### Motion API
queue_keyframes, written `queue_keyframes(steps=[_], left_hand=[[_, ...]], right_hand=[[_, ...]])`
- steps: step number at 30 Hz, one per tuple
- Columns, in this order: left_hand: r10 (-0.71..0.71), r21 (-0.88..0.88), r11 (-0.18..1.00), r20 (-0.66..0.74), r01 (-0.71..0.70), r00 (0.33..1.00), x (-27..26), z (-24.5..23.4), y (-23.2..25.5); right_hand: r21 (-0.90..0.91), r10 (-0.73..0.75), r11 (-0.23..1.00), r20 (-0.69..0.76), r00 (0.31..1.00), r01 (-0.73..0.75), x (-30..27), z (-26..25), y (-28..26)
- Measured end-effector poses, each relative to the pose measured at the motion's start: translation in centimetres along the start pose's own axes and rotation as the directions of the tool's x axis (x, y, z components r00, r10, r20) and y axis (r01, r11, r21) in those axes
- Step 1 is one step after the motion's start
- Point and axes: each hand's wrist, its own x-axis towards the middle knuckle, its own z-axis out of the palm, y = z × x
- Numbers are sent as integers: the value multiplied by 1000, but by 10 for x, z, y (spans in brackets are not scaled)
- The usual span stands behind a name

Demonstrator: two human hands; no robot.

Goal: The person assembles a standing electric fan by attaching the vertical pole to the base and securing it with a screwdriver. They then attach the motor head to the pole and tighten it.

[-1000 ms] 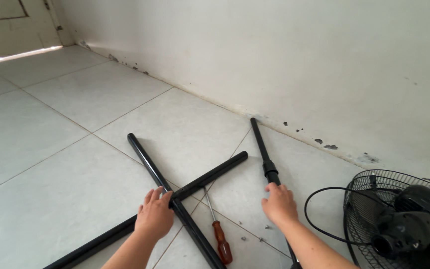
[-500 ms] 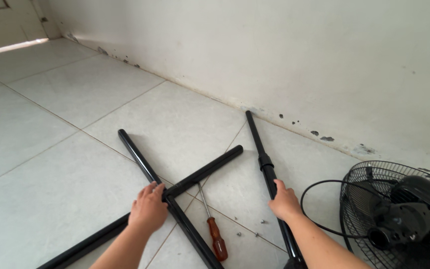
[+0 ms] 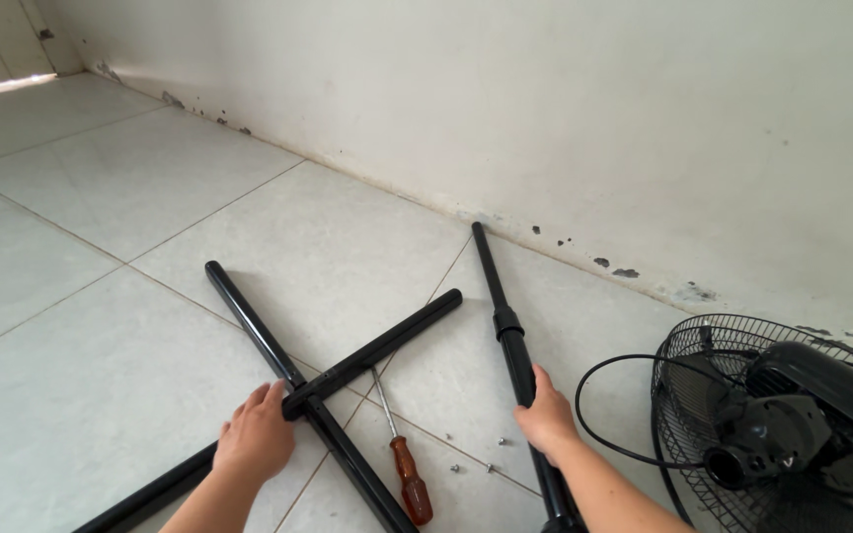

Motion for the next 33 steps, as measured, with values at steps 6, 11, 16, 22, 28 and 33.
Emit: queue_keyframes(steps=[6,11,16,22,28,33], left_hand=[[-15,171,985,49,7,999,-3,2,-11],[30,174,984,58,-40,998,-10,-1,-19],[77,106,991,54,-82,996,-21,4,-25],[124,127,982,146,-143,981,-34,3,-24],[270,22,962,79,-273,959,-34,-25,-1],[427,-281,858,-72,-429,901,-28,-91,46]], right_hand=[[219,106,971,-52,993,-92,-24,-11,-27],[382,176,911,-21,984,-155,-44,-23,-55],[601,125,793,0,992,-100,-57,-38,-83],[748,-40,659,-70,997,79,-68,-46,-131],[848,-321,416,-202,925,329,-80,-48,-189],[865,-484,347,-165,859,362,-100,-51,-226]])
